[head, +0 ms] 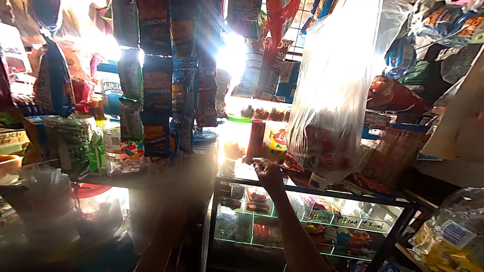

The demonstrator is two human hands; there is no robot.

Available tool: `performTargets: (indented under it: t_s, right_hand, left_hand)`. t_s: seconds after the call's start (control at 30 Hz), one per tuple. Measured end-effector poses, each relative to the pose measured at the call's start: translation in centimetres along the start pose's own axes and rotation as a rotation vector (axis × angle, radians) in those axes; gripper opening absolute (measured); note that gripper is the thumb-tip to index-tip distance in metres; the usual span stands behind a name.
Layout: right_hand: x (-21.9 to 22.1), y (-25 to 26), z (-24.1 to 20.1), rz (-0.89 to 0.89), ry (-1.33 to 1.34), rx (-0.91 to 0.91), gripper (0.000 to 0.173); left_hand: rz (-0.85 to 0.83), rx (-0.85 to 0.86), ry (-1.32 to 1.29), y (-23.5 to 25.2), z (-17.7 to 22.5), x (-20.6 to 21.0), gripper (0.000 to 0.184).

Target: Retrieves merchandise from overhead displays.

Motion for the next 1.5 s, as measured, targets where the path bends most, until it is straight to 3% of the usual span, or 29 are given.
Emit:
performTargets:
  t_s: [0.3, 0.5, 0.67, 0.97, 1.1, 1.17, 1.2, 1.27, 1.3, 1.37, 1.43, 1.5]
  right_hand:
    - [0.0, -0.1, -0.1, -0.02, 0.019, -0.007, 0.03]
    - [0.1, 0.1, -0.2, -0.098, 0.006, -0.031, 0.032]
    - [-0.2, 0.2, -0.3, -0.22, 0.022, -0.013, 0.034]
    - [-0.6, -0.9, -0.3, -0.062, 0.178, -0.119, 0.027]
    - [-0.3, -0.6, -0.1, -0.075, 0.179, -0.12, 0.026]
    - [0.0, -0.4, 0.1, -0.055, 0.152, -0.139, 0.026]
    - [0.1, -0.3, 0.2, -0.061, 0.141, -0.137, 0.026]
    - [0.4, -0.5, 0.4, 0.007, 0.148, -0.174, 0.025]
    - [0.4, -0.6, 0.4, 0.044, 0.151, -0.195, 0.024]
    - [0.5, -0.5, 0.3, 0.095, 0.145, -0.223, 0.022]
    - [0.3, -0.5, 0.2, 0.044, 0.137, -0.214, 0.023]
    - [0.5, -0.3, 0.3, -0.003, 0.119, -0.218, 0.024]
  left_hand:
    - [-0.04, -0.026, 0.13, 0.4, 0.3, -0.1, 0.038]
    - [-0.102, -0.116, 0.276, 0.8, 0.9, -0.3, 0.041]
    - [-0.084, -0.079, 0.326, 1.1, 2.3, -0.4, 0.039]
    - [-0.029, -0.025, 0.292, 0.8, 3.1, -0.1, 0.041]
    - [0.015, -0.02, 0.304, 0.6, 2.5, 0.2, 0.045]
    - [-0.059, -0.064, 0.322, 0.7, 2.7, 0.2, 0.053]
    - [-0.209, -0.142, 0.368, 0.8, 3.1, -0.2, 0.062]
    - [-0.627, -0.284, 0.518, 0.6, 4.7, -2.3, 0.07]
    - [-0.824, -0.294, 0.536, 0.4, 5.9, -3.9, 0.063]
    - [-1.072, -0.084, 0.336, 0.5, 10.1, -7.4, 0.045]
    - [-0.959, 0.288, 0.014, 1.9, 16.0, -10.4, 0.045]
    - [-0.688, 0.346, 0.001, 5.1, 21.4, -11.7, 0.049]
Point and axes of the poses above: each hand's wrist, its own y-axis towards the middle knuckle, its own x-axis out of the palm, z = x × y, the point moved 5 cm from there along y, towards the middle knuckle, and after that the axes turned 1 degree about x, right-handed, at the moved point
